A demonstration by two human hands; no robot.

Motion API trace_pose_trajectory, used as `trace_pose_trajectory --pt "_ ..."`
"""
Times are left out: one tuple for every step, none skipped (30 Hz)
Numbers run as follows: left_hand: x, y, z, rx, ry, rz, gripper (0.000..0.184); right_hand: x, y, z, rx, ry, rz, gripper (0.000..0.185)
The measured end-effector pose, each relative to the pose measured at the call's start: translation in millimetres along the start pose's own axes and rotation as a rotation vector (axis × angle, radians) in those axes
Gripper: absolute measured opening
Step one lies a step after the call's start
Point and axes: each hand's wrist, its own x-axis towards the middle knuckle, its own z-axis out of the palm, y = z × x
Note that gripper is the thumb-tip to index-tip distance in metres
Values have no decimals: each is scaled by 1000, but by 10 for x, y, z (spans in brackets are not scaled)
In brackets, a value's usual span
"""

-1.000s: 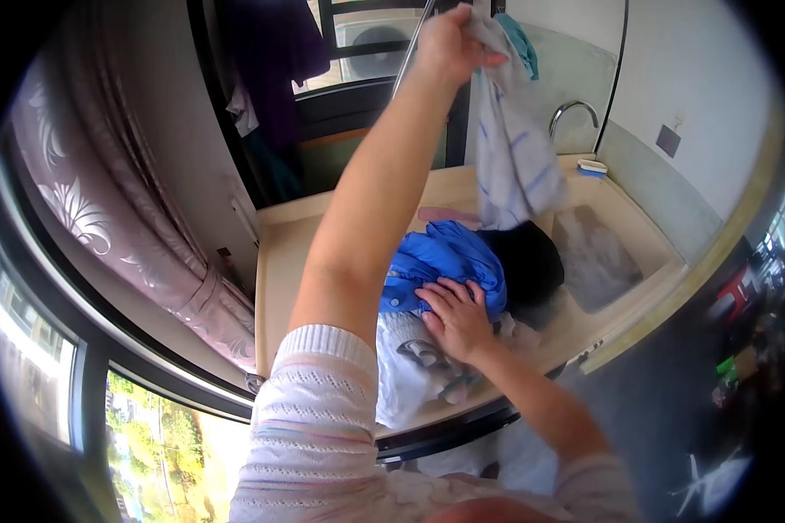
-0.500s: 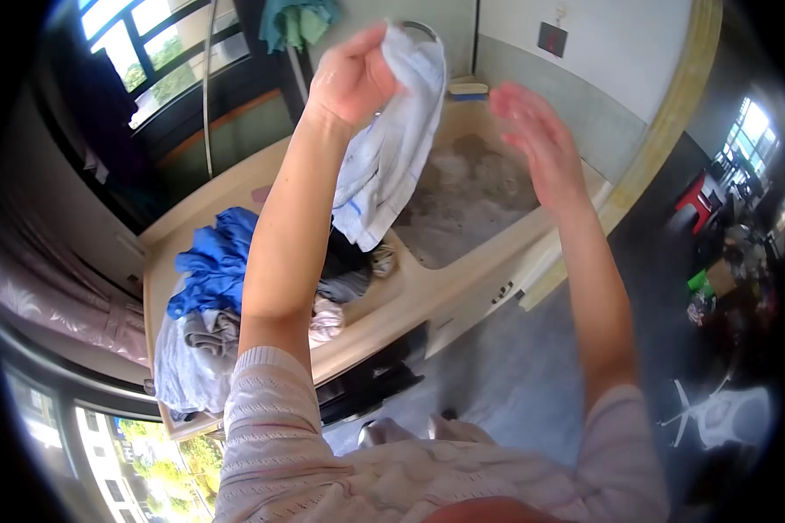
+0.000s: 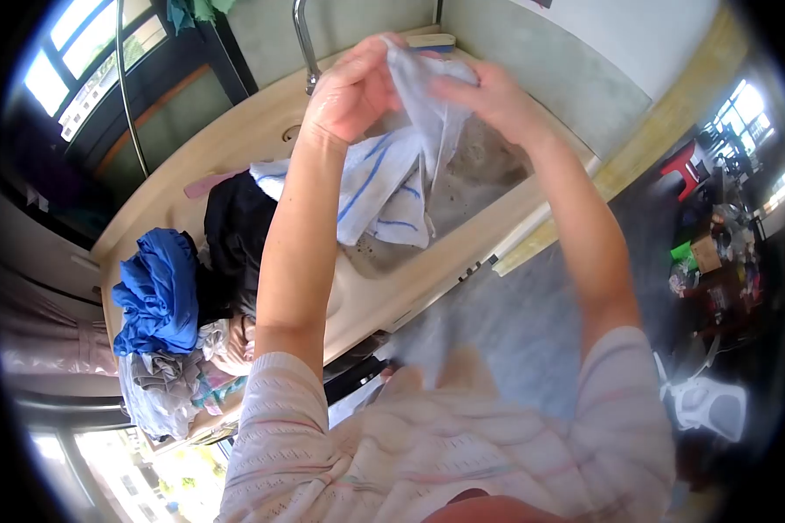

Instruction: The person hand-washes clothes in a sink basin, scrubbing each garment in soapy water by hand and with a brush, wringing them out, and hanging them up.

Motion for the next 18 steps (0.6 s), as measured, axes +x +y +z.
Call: trace_pose_trajectory --pt "56 -61 -105 20 2 -16 27 74 118 -117 14 10 -9 26" --pt "111 -148 -260 39 7 -28 27 132 250 -236 28 38 -5 26" --pt "169 -234 -379 59 18 -38 28 196 395 -365 43 61 0 26" --pt "210 -313 -351 60 143 -53 28 254 527 -477 65 81 9 26" --pt "232 -431 -280 59 277 -76 28 280 646 -564 99 53 35 26" --pt "264 -559 -247 56 414 -102 29 280 759 -654 136 24 67 26" --pt "296 -717 -357 98 460 -122 28 311 873 -759 168 -11 95 26" --pt "345 -871 -513 283 524 -172 29 357 1069 -863 217 -23 153 26" --pt "276 -1035 -702 455 609 -251 29 327 1336 -866 279 -46 239 26" --pt "113 -1165 -880 629 693 -344 30 265 1510 -820 344 -77 325 26" --pt "-53 -1268 -1175 1499 768 -540 37 221 1562 -842 374 -148 408 26" --pt "-409 -1269 -1153 2265 605 -738 45 145 1688 -857 364 -181 439 25" --pt "-650 -1229 -1074 2357 637 -827 46 85 1888 -885 351 -201 457 25" --pt "-807 -1186 -1019 2442 639 -932 46 91 2058 -929 345 -207 488 25" --pt "-852 -1122 -938 2492 620 -940 46 144 2131 -1030 377 -231 520 25" --pt "-872 -1024 -820 2540 593 -939 45 183 2171 -1109 403 -249 552 24" --pt "-896 -910 -746 2588 567 -933 44 240 2202 -1142 427 -267 582 24" --pt "-973 -773 -719 2647 662 -779 44 282 2193 -1138 453 -283 574 23"
